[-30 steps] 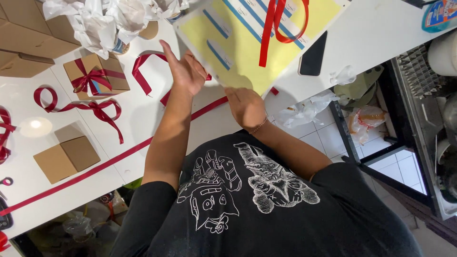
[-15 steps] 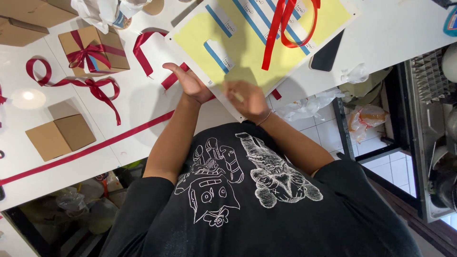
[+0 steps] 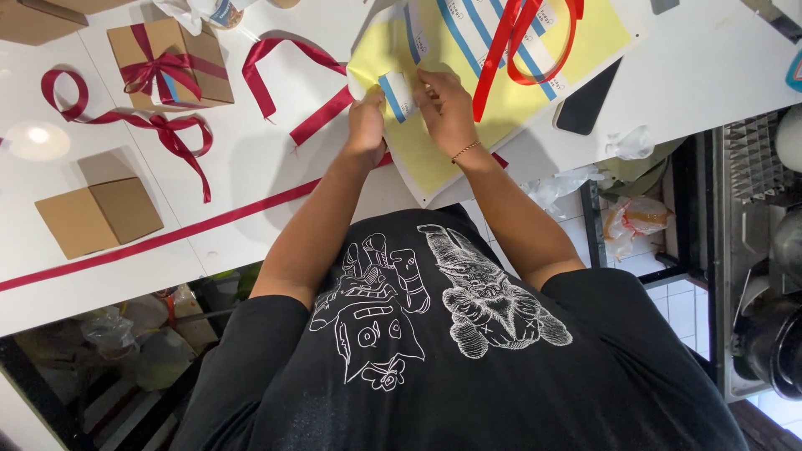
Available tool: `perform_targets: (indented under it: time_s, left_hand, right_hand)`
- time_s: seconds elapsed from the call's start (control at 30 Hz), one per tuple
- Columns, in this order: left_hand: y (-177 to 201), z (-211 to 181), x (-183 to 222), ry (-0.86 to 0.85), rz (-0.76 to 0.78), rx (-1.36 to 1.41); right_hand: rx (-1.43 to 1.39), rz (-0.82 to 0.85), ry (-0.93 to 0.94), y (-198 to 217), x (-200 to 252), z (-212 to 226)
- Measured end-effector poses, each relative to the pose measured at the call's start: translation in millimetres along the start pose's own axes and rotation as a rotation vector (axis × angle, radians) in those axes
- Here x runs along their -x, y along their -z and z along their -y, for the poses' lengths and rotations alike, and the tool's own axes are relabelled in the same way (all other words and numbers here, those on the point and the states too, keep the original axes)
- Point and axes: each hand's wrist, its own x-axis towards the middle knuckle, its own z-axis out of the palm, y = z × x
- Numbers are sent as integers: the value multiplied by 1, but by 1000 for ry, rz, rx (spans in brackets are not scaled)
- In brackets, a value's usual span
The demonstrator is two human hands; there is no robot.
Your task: Measuring, cutting, and tying red ribbons into bows around small brown gift boxes.
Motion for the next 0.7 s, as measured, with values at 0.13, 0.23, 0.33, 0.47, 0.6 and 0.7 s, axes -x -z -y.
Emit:
perform_targets:
  time_s: [0.13,0.23,0.33,0.47,0.6,0.7]
  left_hand:
    - [-8,-12,19,14,287,88]
    - [-15,-7,19,-269,170,-177]
    - [-10,8,-5,-350,13,-106]
    - [-4,13,-14,-350,118,-10]
    - [-5,6,-6,-336,208,-4]
    - [0,5,-9,-424,350,-43]
  right_hand:
    - [159,40,20,5,-1,5]
    - [207,46,62,2,3,13]
    - [212,-87,244,4,0,20]
    - [387,-221,489,20,-21,19]
    - [372,-83,634,31,-39,24]
    - [266,-44,605,32,-39,25]
